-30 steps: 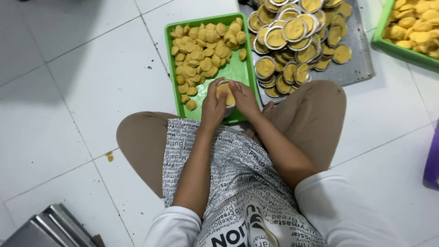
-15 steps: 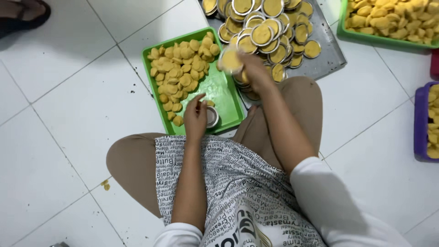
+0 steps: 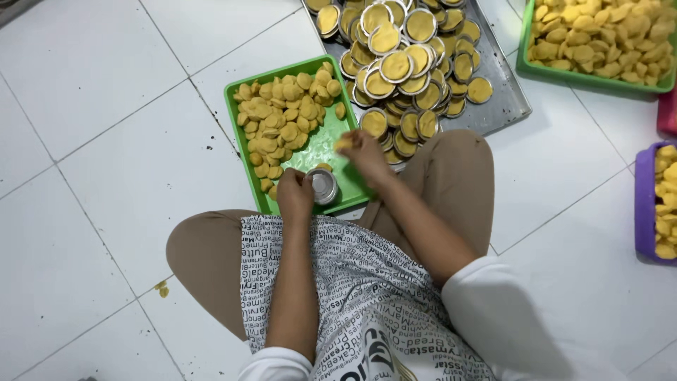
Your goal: The person sits on the floor and repeatedly picks up small yellow dough pieces from a green tray. They press each piece into a small round metal mold to shape it, then place the finished item onto a metal tray.
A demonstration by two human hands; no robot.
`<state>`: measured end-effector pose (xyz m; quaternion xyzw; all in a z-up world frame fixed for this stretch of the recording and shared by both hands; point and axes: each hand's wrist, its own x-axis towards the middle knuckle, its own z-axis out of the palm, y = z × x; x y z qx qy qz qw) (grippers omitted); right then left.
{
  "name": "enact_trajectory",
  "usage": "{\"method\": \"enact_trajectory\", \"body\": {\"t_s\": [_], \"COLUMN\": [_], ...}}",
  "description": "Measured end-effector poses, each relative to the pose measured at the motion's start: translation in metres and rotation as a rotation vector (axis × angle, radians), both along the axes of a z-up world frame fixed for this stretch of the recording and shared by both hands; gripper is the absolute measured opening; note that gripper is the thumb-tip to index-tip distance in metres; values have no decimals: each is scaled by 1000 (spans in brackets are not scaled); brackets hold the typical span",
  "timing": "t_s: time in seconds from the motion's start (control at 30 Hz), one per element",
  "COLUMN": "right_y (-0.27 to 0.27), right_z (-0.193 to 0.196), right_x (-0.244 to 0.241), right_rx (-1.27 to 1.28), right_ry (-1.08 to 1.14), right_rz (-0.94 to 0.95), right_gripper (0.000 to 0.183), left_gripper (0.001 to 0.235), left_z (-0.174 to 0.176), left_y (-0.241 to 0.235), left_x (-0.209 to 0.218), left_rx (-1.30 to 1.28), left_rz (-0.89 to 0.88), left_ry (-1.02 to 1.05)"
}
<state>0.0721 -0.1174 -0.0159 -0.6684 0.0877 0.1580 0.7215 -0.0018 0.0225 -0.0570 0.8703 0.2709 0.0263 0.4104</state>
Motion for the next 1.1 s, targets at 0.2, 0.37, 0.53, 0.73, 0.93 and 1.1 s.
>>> {"method": "enact_trajectory", "body": {"t_s": [0.2,0.37,0.53,0.73,0.93,1.1], "right_y": [18,19,19,22,16,19], "right_z": [-47,-34,-29,-38,-22,-5], "right_x": [-14,-15,-10,-15,-9,-15], "right_rx": [-316,-544,-221,-56,-48,-233], "right_ry": [-251,-757,-159,-31,53,-57], "right_rz": [311,344,479,353,445,355], "right_gripper": [36,37,37,21,40,35], "left_gripper": [17,37,28,36,35,40], "left_z": [22,40,44,63,95,89], "left_y": [1,1,-11,-26,-28,-32], "left_x": [-1,0,6,4,-4,-5], "left_rx": [-296,-423,-435,-414,-503,-500], "left_rz": [103,133,168,82,52,-53], "left_ry": [-22,-51,-203,-164,-170,-190]}}
